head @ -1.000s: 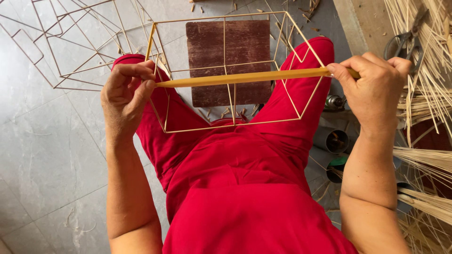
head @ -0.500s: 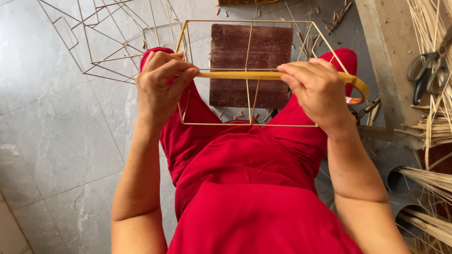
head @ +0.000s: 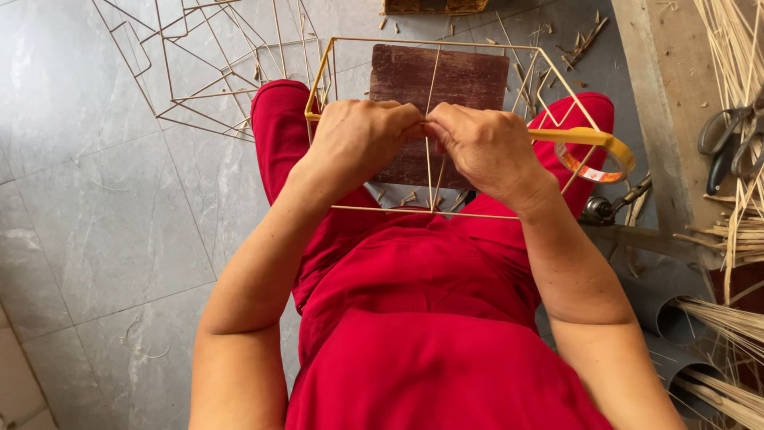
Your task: The person sits on the floor and wraps yellow tape around the edges of a bamboo and wire frame, pressing the tape along the frame bars. They use scissors to cut the tape and continue taping other sides of the frame.
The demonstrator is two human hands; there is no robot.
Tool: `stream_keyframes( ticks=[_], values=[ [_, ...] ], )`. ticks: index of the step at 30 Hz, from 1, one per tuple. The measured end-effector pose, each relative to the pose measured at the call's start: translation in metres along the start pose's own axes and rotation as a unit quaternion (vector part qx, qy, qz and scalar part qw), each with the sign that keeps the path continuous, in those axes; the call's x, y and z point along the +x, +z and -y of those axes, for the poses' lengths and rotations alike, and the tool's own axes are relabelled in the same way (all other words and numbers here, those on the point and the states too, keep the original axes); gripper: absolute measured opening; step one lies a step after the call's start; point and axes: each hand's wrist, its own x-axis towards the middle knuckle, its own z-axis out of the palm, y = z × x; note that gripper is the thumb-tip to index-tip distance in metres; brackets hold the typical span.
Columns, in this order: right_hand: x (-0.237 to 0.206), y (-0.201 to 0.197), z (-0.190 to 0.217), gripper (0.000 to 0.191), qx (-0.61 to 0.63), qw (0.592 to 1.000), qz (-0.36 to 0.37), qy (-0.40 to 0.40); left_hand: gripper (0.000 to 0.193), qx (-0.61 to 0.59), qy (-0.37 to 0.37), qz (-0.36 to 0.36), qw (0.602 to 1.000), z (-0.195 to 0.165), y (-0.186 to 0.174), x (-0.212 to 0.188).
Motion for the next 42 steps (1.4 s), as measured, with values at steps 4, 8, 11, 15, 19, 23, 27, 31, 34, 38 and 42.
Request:
stream_keyframes(
  ticks=[4, 8, 11, 15, 19, 23, 27, 31, 34, 38, 42],
  values=[
    [-0.01, 0.001, -0.007, 0.015, 0.005, 0.999, -0.041, -0.036, 0.03, 0.038, 0.004, 0.025, 0.999, 0.001, 0.005, -0.006],
    [-0.034, -0.02, -0.027, 0.017, 0.007, 1.0, -0.024, -0.009, 0.024, 0.001, 0.023, -0.024, 0.999, 0.002, 0.001, -0.011],
    [-0.058, -0.04, -0.042, 0.018, -0.042, 0.999, -0.028, 0.006, 0.024, -0.007, 0.015, -0.027, 0.999, 0.0, -0.004, -0.013],
    [-0.081, -0.055, -0.054, 0.016, -0.117, 0.993, -0.029, 0.018, 0.025, 0.006, 0.013, -0.043, 0.999, -0.005, -0.01, -0.02],
    [-0.085, -0.05, -0.051, 0.01, -0.136, 0.99, -0.03, 0.011, 0.028, 0.039, 0.008, -0.037, 0.999, -0.01, -0.01, -0.022],
    [-0.069, -0.021, -0.042, 0.013, -0.038, 0.999, -0.027, -0.023, 0.03, 0.037, 0.001, -0.006, 0.999, -0.013, -0.014, -0.023],
    [-0.067, -0.02, -0.041, 0.018, -0.047, 0.997, -0.046, -0.03, 0.031, 0.062, 0.001, -0.013, 0.998, -0.015, -0.02, -0.026],
    [-0.084, -0.051, -0.06, 0.016, -0.153, 0.987, -0.043, -0.005, 0.023, 0.136, 0.045, -0.081, 0.986, -0.009, -0.031, -0.03],
    [-0.1, -0.067, -0.071, 0.017, -0.141, 0.989, -0.03, 0.035, 0.025, 0.074, -0.007, -0.052, 0.996, 0.001, -0.042, -0.039],
    [-0.104, -0.066, -0.073, 0.014, -0.155, 0.987, -0.024, 0.028, 0.023, 0.044, -0.013, -0.018, 0.999, 0.007, -0.04, -0.043],
    [-0.087, -0.052, -0.059, 0.011, -0.157, 0.987, -0.036, -0.001, 0.015, 0.038, 0.013, -0.027, 0.999, 0.01, -0.038, -0.042]
  ],
)
